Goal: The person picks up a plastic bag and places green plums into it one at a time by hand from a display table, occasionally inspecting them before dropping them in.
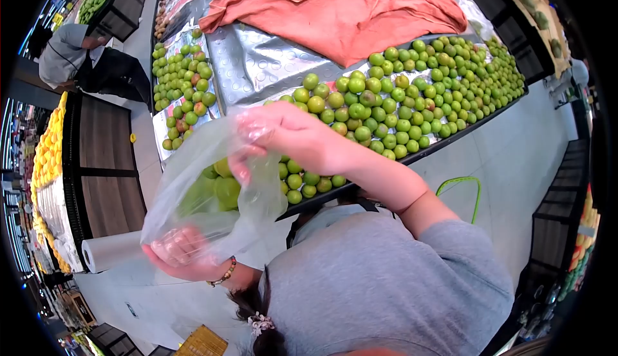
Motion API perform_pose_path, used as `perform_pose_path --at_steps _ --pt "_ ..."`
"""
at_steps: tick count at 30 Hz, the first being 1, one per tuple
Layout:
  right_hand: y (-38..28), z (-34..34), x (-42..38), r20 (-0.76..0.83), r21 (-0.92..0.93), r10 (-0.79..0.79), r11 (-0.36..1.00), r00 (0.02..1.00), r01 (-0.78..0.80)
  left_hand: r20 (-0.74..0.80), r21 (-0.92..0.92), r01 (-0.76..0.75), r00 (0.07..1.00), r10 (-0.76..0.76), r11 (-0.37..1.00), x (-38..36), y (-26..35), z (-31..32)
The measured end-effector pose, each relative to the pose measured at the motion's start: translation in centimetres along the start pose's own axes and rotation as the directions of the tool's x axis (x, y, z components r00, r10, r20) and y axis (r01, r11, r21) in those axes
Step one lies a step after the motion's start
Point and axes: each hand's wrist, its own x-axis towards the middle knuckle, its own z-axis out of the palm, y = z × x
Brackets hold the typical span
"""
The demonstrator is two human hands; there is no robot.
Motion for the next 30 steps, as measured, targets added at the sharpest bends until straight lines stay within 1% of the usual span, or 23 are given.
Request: perform_pose_path --at_steps 1,2,3,4,5,7,8,11,13,14,17,18,19,20,21,22,23,24,25,27,28,29,30 --pt "0.2 0.0 0.2 -0.005 0.005 -0.008 1.000 1.000 0.008 -0.231 0.221 -0.024 0.970 0.076 0.975 -0.1 -0.8 0.3" --pt "0.4 -0.1 0.4 -0.010 0.010 -0.018 1.000 1.000 0.018 -0.424 0.430 0.007 0.884 0.195 0.903 -0.4 -1.7 0.7" --pt "0.7 -0.2 0.5 -0.017 0.016 -0.027 0.999 0.999 0.028 -0.394 0.241 0.026 0.916 0.073 0.970 -0.4 -1.8 0.4" --pt "1.1 -0.8 0.8 -0.046 0.017 -0.034 0.999 0.998 0.035 -0.357 0.047 0.072 0.933 -0.050 0.996 -0.4 -1.9 0.1" --pt "1.6 -1.3 0.9 -0.043 0.012 -0.060 0.998 0.997 0.061 -0.514 0.151 0.114 0.858 -0.021 0.982 -0.1 -2.7 1.0" --pt "2.0 -2.2 0.8 -0.036 0.003 -0.111 0.994 0.993 0.111 -0.760 0.324 0.245 0.643 0.097 0.914 0.5 -4.7 3.4" --pt "1.6 -2.6 0.4 -0.024 -0.073 -0.080 0.994 0.997 0.078 -0.653 0.193 0.249 0.754 -0.066 0.949 0.4 -4.8 3.2" --pt "1.9 -3.8 -0.7 -0.043 -0.136 -0.067 0.989 0.997 0.061 -0.776 0.257 0.331 0.631 -0.011 0.908 0.8 -6.3 4.3" --pt "2.6 -5.3 -2.1 -0.078 -0.192 -0.009 0.981 0.997 -0.006 -0.597 0.224 0.297 0.794 -0.111 0.928 0.0 -6.1 2.1" --pt "2.9 -6.1 -3.0 -0.089 -0.217 0.020 0.975 0.996 -0.039 -0.492 0.203 0.283 0.857 -0.153 0.937 -0.3 -6.1 1.3" --pt "2.4 -8.8 -6.3 -0.127 -0.300 0.093 0.945 0.987 -0.128 -0.438 0.207 0.406 0.852 -0.287 0.890 -0.8 -7.2 2.1" --pt "2.3 -10.3 -7.6 -0.207 -0.340 0.101 0.925 0.973 -0.169 -0.543 0.272 0.398 0.815 -0.201 0.876 -0.9 -8.1 2.9" --pt "1.6 -11.7 -9.0 -0.370 -0.356 0.092 0.905 0.924 -0.233 -0.516 0.289 0.403 0.829 -0.214 0.868 -1.0 -8.3 3.0" --pt "1.5 -13.5 -10.2 -0.506 -0.455 -0.002 0.850 0.862 -0.265 -0.488 0.305 0.408 0.843 -0.226 0.860 -1.0 -8.5 3.0" --pt "1.6 -15.7 -11.6 -0.649 -0.589 -0.110 0.699 0.753 -0.406 -0.460 0.323 0.412 0.855 -0.240 0.852 -1.1 -8.6 3.1" --pt "2.6 -18.3 -13.1 -0.738 -0.651 -0.302 0.554 0.603 -0.519 -0.450 0.320 0.412 0.858 -0.246 0.853 -1.1 -8.8 3.1" --pt "2.9 -20.3 -14.5 -0.733 -0.665 -0.388 0.235 0.559 -0.709 -0.438 0.319 0.410 0.863 -0.251 0.855 -1.1 -8.9 3.2" --pt "3.5 -22.1 -15.9 -0.694 -0.634 -0.444 0.003 0.567 -0.773 -0.426 0.317 0.408 0.868 -0.256 0.856 -1.1 -9.1 3.2" --pt "4.3 -24.0 -17.1 -0.723 -0.618 -0.379 -0.020 0.578 -0.786 -0.426 0.322 0.404 0.870 -0.250 0.856 -1.1 -9.2 3.3" --pt "4.9 -24.9 -17.3 -0.716 -0.639 -0.297 -0.086 0.632 -0.764 -0.423 0.336 0.393 0.875 -0.236 0.856 -1.0 -9.6 3.5" --pt "5.4 -25.2 -17.4 -0.709 -0.626 -0.257 -0.199 0.657 -0.754 -0.429 0.328 0.392 0.872 -0.235 0.859 -0.9 -9.7 3.6" --pt "5.6 -25.3 -17.1 -0.675 -0.618 -0.302 -0.267 0.673 -0.739 -0.437 0.319 0.393 0.869 -0.234 0.863 -0.9 -9.9 3.6" --pt "5.5 -25.4 -17.1 -0.688 -0.612 -0.285 -0.266 0.667 -0.745 -0.446 0.310 0.393 0.864 -0.233 0.866 -0.9 -10.0 3.7"
